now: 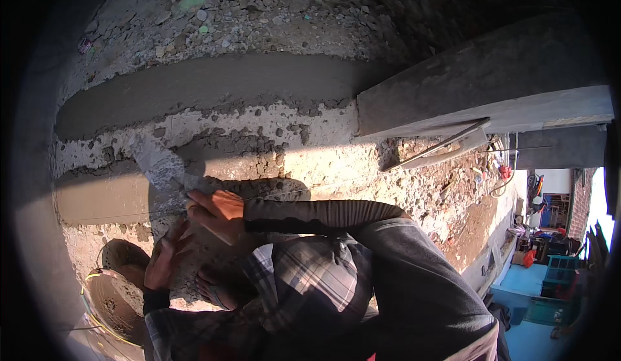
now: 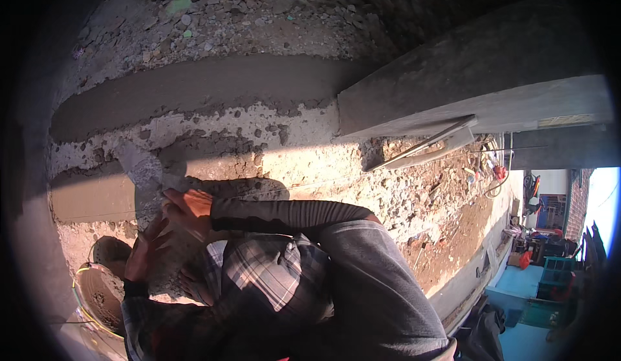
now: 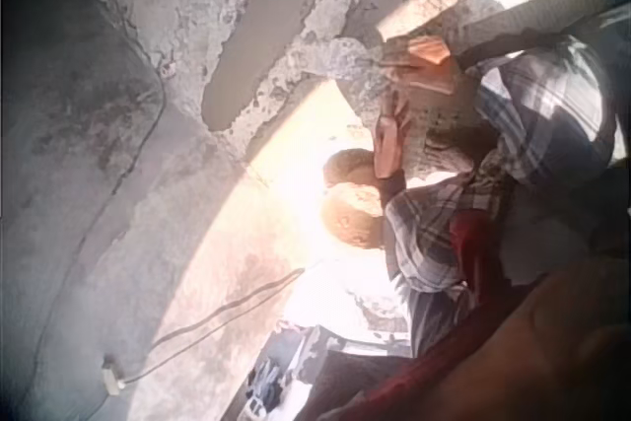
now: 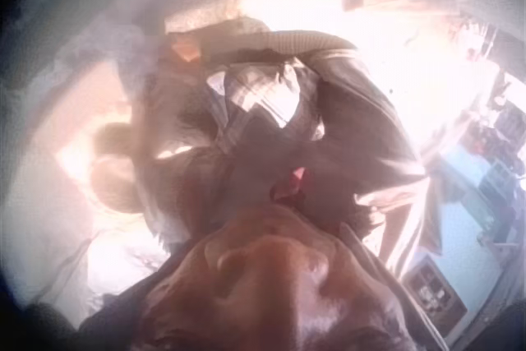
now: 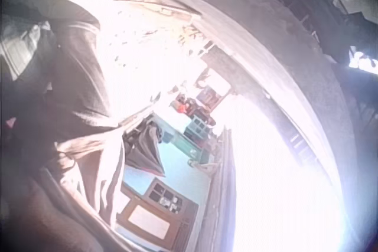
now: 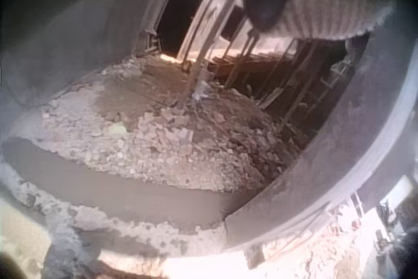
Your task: The person scoops wet cement from a bucket using a trowel and applies it to a floor trench. They spread and smooth the cement along the trench, then use a long straight edge to level the surface.
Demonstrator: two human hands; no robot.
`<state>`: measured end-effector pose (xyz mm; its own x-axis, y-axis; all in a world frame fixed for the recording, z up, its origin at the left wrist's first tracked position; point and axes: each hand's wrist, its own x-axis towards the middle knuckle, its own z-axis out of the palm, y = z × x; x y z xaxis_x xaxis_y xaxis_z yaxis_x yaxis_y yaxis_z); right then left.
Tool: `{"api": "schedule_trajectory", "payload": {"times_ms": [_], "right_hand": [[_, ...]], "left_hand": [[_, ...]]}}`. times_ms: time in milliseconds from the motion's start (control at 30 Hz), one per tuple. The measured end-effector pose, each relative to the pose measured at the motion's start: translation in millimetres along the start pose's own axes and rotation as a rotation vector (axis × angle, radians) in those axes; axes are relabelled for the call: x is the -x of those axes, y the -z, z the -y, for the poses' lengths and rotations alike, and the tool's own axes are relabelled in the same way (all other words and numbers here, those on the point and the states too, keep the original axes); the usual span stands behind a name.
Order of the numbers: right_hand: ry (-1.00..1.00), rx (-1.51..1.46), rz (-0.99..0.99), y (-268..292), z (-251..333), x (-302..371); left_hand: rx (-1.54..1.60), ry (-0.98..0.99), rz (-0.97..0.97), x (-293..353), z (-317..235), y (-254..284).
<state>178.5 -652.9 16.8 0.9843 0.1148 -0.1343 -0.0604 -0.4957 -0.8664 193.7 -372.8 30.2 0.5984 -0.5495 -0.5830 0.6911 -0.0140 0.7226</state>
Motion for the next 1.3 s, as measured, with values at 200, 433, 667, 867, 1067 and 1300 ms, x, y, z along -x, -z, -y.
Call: {"api": "schedule_trajectory", "payload": {"times_ms": [200,433,667,867,1067,1300], "right_hand": [[0.14,0.255,0.3,119,-38,25],[-0.743,1.356,0.17,467,-207,242],[-0.882,1.598,0.214,495,-241,221],[-0.987,1.672,0.209,527,-226,294],[-0.778,1.577,0.232,436,-252,232],[-1.303,1.199,0.043,425,-266,383]], "left_hand": [[0.343,-0.165,-0.335,3,-21,1],[0.176,-0.211,-0.725,65,-57,14],[0.308,-0.383,-0.836,158,-71,71],[0.289,-0.347,-0.796,99,-60,77],[0.287,-0.226,-1.013,206,11,138],[0.004,-0.102,-1.045,146,-22,165]]}}
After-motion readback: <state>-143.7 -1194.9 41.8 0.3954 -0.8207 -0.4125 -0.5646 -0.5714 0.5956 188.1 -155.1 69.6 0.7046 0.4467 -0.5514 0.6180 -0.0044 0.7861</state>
